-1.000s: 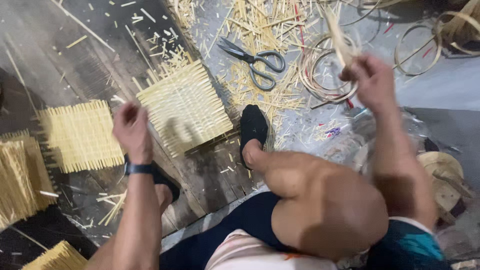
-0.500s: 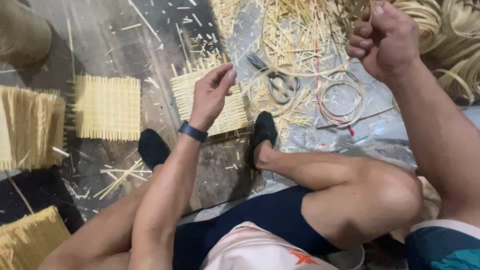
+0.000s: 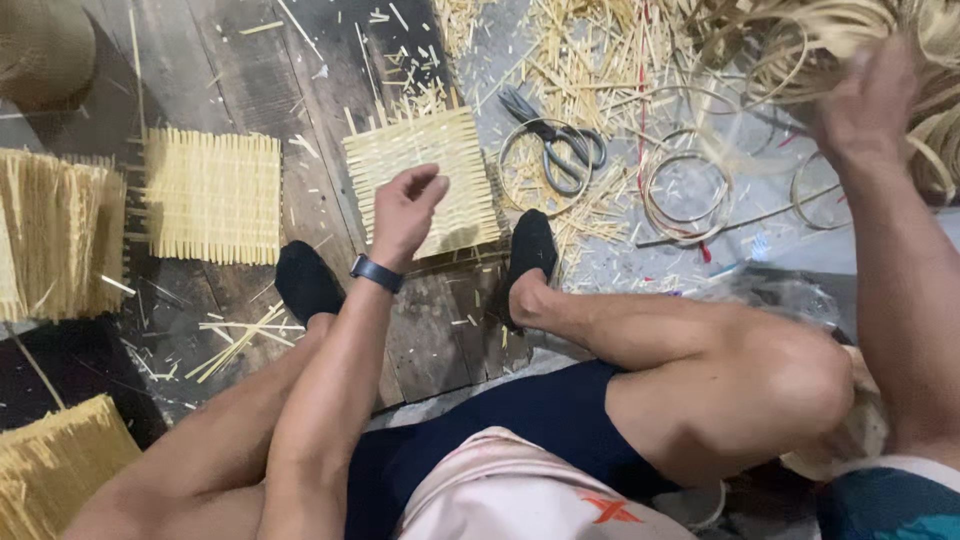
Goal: The person sits on the floor and repeatedly places a circular bamboo frame onto a square woven mat. They then use shears to trim the excess bamboo strips protruding from the frame's edge. The process is repeated multiple times with different mats.
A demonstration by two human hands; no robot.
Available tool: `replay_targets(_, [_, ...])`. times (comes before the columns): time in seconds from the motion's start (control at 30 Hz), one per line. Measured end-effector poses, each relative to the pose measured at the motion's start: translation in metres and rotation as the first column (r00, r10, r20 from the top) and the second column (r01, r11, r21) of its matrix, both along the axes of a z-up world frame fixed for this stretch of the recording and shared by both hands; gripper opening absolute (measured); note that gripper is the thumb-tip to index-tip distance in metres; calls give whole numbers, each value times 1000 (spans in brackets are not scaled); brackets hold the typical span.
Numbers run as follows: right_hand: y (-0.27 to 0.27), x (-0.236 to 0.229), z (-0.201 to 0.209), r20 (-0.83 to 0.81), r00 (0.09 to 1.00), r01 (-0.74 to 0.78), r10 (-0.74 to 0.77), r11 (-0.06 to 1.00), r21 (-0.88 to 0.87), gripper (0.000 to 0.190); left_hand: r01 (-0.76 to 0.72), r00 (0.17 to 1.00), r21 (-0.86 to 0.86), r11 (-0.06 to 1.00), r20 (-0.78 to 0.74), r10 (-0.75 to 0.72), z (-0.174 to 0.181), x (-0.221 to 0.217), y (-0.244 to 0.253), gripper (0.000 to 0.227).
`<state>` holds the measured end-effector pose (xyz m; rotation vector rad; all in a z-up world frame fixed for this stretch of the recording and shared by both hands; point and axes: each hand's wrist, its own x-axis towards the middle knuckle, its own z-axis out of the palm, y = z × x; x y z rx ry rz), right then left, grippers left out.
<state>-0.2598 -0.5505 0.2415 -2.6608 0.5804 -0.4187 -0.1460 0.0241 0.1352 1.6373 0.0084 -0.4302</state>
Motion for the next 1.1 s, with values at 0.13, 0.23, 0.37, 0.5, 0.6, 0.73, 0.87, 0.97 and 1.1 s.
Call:
replay_targets(0.13, [-12,-16,-5,284,947,-46,-151,808,587,26,-31,997,-34,999,-67,28,7,4,5,36])
replay_targets(0.23, [35,-16,29,325,928,-185,-180,534,825,29,48,999,0,999,-20,-48,22,3,-6,39])
replay_targets(0.37, [137,22,71,260,959,-230,-110,228,946,40,306,952,-117,945,6,-307,46,-9,-54,48])
replay_targets(0.5, [231,54,95,248,969,-245,4,162,956,41,283,949,-584,761,53,-312,87,-39,-101,51])
replay_targets(0.6, [268,70,109,346,937,-341,47,334,879,25,74,990,-810,582,-10,-140,106,-39,-92,42])
replay_targets(0.73, [300,77,134,324,706,-584,630,776,-237,40,111,970,-788,605,-47,-239,116,-9,-43,43])
replay_targets(0.87, [340,82,126,204,470,-820,859,510,-260,40,206,948,-606,768,-70,-310,125,-1,-29,36])
replay_targets(0.97, [355,77,114,220,577,-806,786,592,-4,27,162,976,-482,861,-48,-211,138,-5,-24,41])
replay_targets(1.1, [369,82,106,234,456,-836,859,504,-218,20,162,944,-297,941,-230,-236,153,4,-14,74])
